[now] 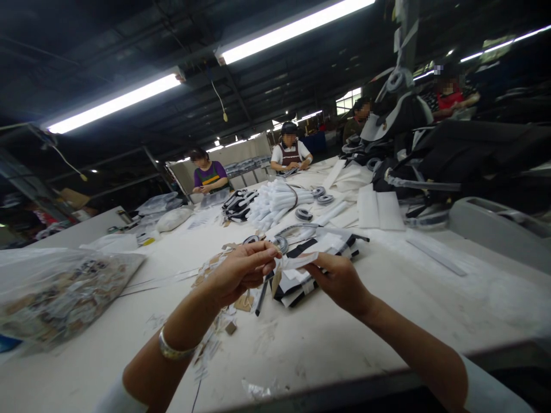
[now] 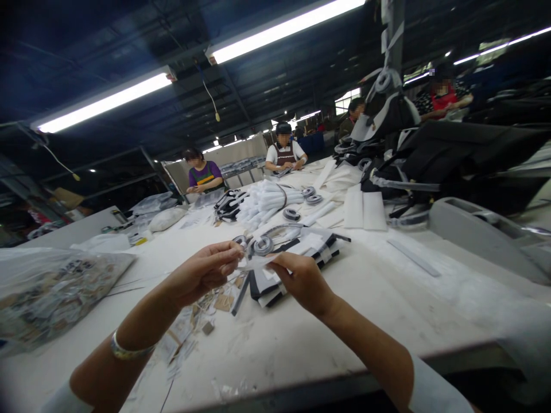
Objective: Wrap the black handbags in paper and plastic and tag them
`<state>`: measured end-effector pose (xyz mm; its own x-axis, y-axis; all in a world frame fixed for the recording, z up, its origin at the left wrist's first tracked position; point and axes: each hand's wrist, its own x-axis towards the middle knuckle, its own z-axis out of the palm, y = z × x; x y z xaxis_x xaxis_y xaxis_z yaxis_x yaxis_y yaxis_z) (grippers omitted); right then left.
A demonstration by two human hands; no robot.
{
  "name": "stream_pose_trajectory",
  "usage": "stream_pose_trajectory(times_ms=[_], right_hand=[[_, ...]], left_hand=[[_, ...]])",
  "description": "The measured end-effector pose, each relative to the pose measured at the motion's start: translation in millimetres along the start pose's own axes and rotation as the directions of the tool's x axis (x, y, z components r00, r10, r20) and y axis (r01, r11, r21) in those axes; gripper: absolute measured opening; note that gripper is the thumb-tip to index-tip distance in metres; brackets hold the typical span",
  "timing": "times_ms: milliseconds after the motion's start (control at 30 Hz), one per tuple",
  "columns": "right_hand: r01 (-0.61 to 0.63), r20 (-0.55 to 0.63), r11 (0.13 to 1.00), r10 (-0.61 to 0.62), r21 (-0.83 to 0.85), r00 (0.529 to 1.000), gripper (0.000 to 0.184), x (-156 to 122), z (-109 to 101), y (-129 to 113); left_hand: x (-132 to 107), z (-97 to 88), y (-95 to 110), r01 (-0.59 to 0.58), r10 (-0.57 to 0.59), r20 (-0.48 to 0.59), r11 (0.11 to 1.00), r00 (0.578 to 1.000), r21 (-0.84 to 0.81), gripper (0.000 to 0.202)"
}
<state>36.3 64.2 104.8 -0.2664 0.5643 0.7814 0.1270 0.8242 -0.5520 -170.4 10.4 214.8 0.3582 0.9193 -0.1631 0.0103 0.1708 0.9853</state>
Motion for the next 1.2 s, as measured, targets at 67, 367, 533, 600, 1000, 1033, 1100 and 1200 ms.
stream_pose_trajectory(times_ms=[67,367,533,600,1000,1033,1100,1200], right_hand=[[-0.005,-0.036,0.999,0.004,-0.041,0.999,0.017,0.8,-0.6,0.7],[-0.433,-0.068,0.878,0.454,0.203,0.889,0.019,0.9,-7.1,16.5],[-0.255,-0.1,0.913,0.3,0.32,0.949,0.022,-3.4,-16.7,-2.4],[-0.224,0.084,0.928,0.208,0.297,0.975,0.029,-5.0,-17.5,-13.0],[-0.314,0.247,0.841,0.222,0.441,0.943,0.059,-7.5,4.4,-26.6],[-0.337,0.269,0.811,0.23,0.478,0.935,0.057,-7.7,5.8,-26.5],[-0.368,0.305,0.772,0.236,0.518,0.923,0.055,-8.2,5.8,-25.8],[-0.363,0.278,0.838,0.265,0.407,0.923,0.052,-8.0,-1.1,-24.6]], left_hand=[[-1.4,0.6,1.7,0.004,-0.004,0.029,1.0,1.0,0.018,0.022],[0.7,4.6,4.5,-0.042,0.041,0.023,0.998,0.999,0.036,0.023],[3.0,6.4,4.5,-0.042,0.041,0.035,0.999,0.999,0.029,0.023],[4.0,7.1,4.4,-0.049,0.047,0.04,0.998,0.998,0.035,0.023],[10.4,20.5,1.8,-0.084,0.084,0.008,0.996,0.996,-0.006,0.022],[10.7,21.0,1.9,-0.089,0.089,0.005,0.996,0.996,-0.003,0.022],[11.0,20.5,2.1,-0.095,0.095,0.005,0.995,0.995,0.022,0.023],[10.6,16.8,1.3,-0.089,0.091,-0.011,0.989,0.996,0.114,0.026]])
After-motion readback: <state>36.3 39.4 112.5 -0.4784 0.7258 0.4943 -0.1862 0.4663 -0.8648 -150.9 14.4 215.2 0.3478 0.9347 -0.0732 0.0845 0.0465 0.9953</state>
